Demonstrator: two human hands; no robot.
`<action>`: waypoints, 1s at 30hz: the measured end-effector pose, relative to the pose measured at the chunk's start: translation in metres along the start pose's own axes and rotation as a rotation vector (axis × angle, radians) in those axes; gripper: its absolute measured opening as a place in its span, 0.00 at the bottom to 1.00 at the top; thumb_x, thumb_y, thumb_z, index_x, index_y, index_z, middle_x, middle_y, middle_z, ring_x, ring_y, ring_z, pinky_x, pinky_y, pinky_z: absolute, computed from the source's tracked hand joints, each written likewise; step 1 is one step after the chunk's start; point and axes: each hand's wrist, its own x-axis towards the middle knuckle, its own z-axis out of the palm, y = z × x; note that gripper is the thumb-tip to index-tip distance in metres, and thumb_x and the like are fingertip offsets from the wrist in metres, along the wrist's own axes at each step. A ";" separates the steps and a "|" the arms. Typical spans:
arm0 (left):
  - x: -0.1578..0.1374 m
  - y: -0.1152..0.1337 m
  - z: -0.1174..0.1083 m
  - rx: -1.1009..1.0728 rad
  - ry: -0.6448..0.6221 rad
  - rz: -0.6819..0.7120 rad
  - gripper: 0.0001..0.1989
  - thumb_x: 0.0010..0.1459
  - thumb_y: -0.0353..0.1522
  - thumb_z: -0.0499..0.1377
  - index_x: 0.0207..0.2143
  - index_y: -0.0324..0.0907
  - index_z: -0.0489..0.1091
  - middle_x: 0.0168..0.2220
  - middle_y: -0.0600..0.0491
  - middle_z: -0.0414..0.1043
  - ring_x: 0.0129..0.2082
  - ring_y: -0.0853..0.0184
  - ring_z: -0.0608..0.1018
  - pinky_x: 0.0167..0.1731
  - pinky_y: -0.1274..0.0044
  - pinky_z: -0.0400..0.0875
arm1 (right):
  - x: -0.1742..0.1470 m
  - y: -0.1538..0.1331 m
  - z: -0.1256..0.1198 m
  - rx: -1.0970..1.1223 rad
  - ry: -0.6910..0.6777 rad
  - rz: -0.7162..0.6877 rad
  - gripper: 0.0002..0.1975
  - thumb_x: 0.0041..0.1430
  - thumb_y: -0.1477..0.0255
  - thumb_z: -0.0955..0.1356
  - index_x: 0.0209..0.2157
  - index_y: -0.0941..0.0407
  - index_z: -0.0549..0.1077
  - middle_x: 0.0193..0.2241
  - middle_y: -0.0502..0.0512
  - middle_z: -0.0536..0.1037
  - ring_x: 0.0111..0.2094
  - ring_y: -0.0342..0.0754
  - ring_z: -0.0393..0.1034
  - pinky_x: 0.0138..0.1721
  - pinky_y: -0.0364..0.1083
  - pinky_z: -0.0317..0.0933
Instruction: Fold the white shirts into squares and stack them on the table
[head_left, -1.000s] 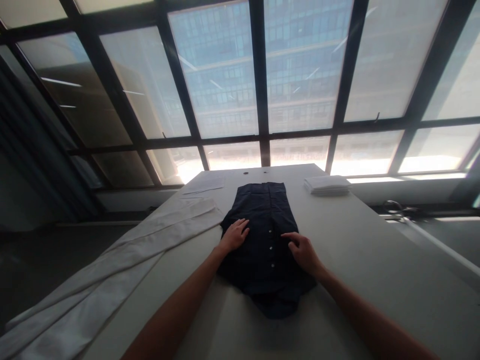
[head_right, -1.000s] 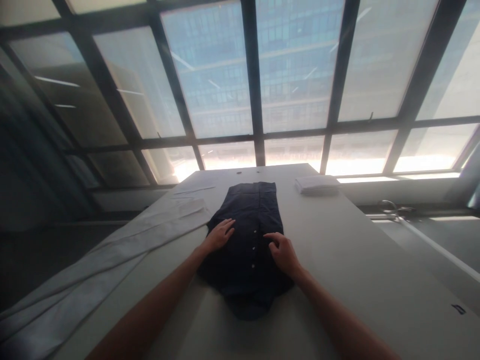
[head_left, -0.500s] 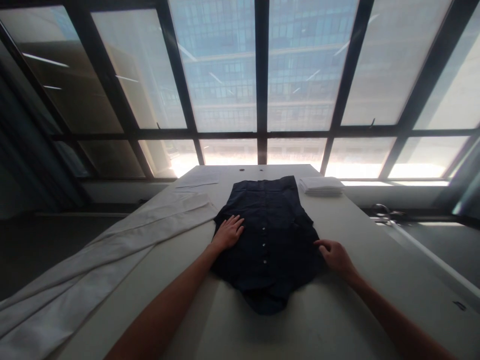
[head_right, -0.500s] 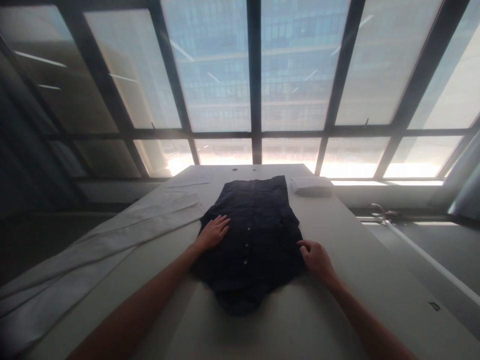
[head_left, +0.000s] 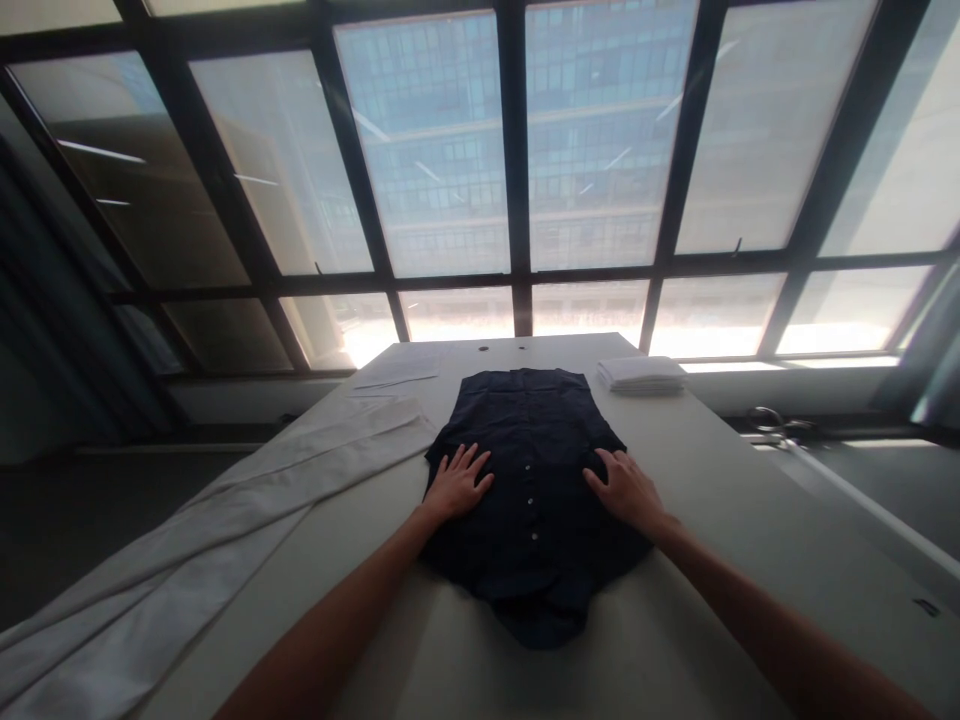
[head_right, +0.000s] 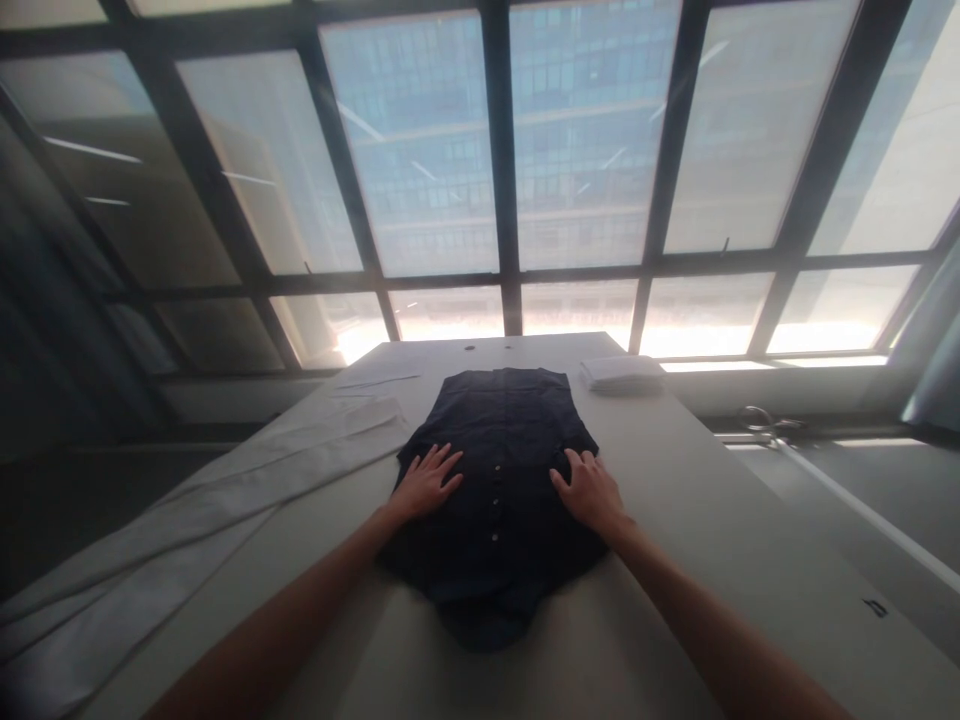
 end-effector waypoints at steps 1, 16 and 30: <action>-0.002 0.001 -0.001 0.001 0.004 -0.002 0.30 0.68 0.48 0.47 0.68 0.49 0.55 0.71 0.50 0.45 0.71 0.51 0.47 0.65 0.52 0.44 | 0.001 -0.010 0.006 -0.042 -0.007 -0.010 0.30 0.63 0.54 0.64 0.58 0.59 0.70 0.48 0.68 0.75 0.50 0.62 0.69 0.47 0.54 0.62; -0.007 0.001 0.002 -0.037 0.107 -0.007 0.25 0.68 0.43 0.49 0.64 0.49 0.62 0.69 0.50 0.54 0.69 0.53 0.54 0.65 0.54 0.49 | -0.003 0.104 -0.020 0.172 0.347 0.262 0.26 0.57 0.68 0.62 0.57 0.55 0.71 0.46 0.63 0.80 0.47 0.59 0.75 0.43 0.51 0.66; -0.018 0.016 -0.011 0.055 0.244 -0.075 0.24 0.64 0.37 0.56 0.60 0.38 0.65 0.58 0.40 0.67 0.58 0.53 0.69 0.57 0.66 0.64 | -0.031 0.134 -0.023 -0.215 0.286 0.148 0.22 0.63 0.65 0.60 0.52 0.59 0.74 0.45 0.68 0.76 0.46 0.62 0.69 0.42 0.57 0.65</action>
